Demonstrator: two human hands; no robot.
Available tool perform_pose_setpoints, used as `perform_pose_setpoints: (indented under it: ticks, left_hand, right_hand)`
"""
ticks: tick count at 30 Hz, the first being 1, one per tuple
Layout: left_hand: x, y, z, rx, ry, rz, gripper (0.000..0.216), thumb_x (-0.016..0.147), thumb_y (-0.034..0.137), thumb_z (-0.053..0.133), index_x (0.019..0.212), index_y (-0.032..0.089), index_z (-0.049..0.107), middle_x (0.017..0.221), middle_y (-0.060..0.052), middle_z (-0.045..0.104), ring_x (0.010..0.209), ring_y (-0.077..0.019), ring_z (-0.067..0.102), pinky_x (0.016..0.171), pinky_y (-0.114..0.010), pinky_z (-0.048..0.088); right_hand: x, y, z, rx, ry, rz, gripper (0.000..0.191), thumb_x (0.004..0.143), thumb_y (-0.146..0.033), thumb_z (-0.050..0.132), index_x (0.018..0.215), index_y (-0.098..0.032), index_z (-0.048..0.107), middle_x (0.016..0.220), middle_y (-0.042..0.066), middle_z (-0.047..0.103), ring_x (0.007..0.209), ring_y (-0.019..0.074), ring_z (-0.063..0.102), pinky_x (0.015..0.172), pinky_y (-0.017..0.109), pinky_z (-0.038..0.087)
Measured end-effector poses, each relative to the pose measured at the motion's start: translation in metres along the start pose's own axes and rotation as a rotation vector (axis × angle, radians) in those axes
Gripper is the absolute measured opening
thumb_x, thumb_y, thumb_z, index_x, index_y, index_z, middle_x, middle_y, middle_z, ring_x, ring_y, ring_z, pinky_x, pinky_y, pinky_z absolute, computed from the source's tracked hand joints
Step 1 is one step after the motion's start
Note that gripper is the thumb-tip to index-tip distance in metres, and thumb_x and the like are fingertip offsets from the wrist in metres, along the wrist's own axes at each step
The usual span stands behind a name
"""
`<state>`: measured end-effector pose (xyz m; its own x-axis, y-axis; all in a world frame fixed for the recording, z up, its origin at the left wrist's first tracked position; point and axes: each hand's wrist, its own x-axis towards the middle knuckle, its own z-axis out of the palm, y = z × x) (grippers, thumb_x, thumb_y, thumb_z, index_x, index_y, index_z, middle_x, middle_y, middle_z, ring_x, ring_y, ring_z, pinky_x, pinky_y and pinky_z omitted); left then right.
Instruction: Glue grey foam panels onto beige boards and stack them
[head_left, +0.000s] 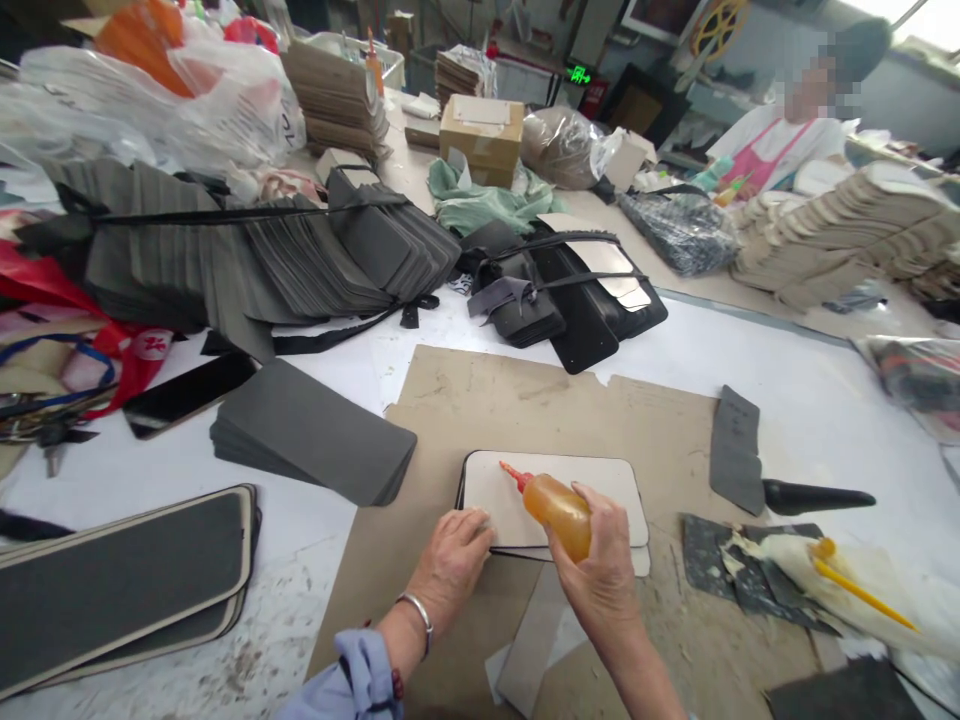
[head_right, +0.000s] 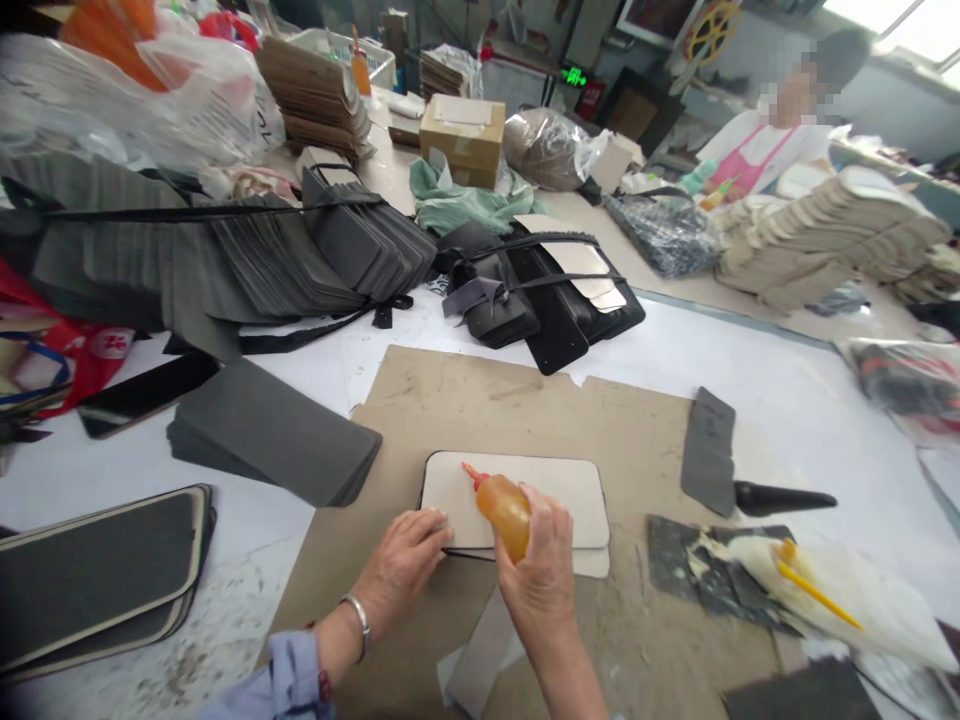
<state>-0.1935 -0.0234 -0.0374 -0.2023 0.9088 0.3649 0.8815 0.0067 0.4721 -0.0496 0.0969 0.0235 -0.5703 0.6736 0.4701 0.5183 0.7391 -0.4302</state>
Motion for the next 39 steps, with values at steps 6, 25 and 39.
perform_pose_setpoints:
  ticks: [6, 25, 39]
  left_hand:
    - [-0.001, 0.0, 0.0, 0.016, -0.004, 0.021, 0.025, 0.078, 0.006, 0.049, 0.096, 0.02, 0.06, 0.104, -0.007, 0.062, 0.098, -0.0201, 0.055, 0.085, -0.039, 0.049]
    - [-0.013, 0.002, 0.002, 0.105, 0.06, 0.102, 0.021, 0.083, 0.01, 0.043, 0.093, 0.016, 0.06, 0.104, -0.009, 0.063, 0.104, -0.0211, 0.054, 0.089, -0.04, 0.048]
    - [-0.018, 0.0, -0.001, 0.13, 0.071, 0.101, 0.023, 0.086, 0.012, 0.042, 0.101, 0.017, 0.059, 0.097, -0.006, 0.066, 0.094, -0.017, 0.058, 0.083, -0.034, 0.041]
  right_hand:
    - [-0.008, 0.038, -0.03, -0.189, 0.084, 0.038, 0.045, 0.08, -0.031, 0.052, 0.121, -0.017, 0.039, 0.104, 0.012, 0.051, 0.096, 0.026, 0.046, 0.084, 0.045, 0.042]
    - [-0.032, 0.014, -0.032, -0.104, 0.077, 0.075, 0.052, 0.08, -0.036, 0.054, 0.125, -0.018, 0.037, 0.105, 0.013, 0.049, 0.098, 0.0266, 0.047, 0.085, 0.045, 0.041]
    - [-0.045, 0.045, -0.049, -0.267, 0.111, 0.148, 0.054, 0.081, -0.039, 0.051, 0.125, -0.013, 0.038, 0.102, 0.014, 0.049, 0.094, 0.0275, 0.045, 0.082, 0.045, 0.042]
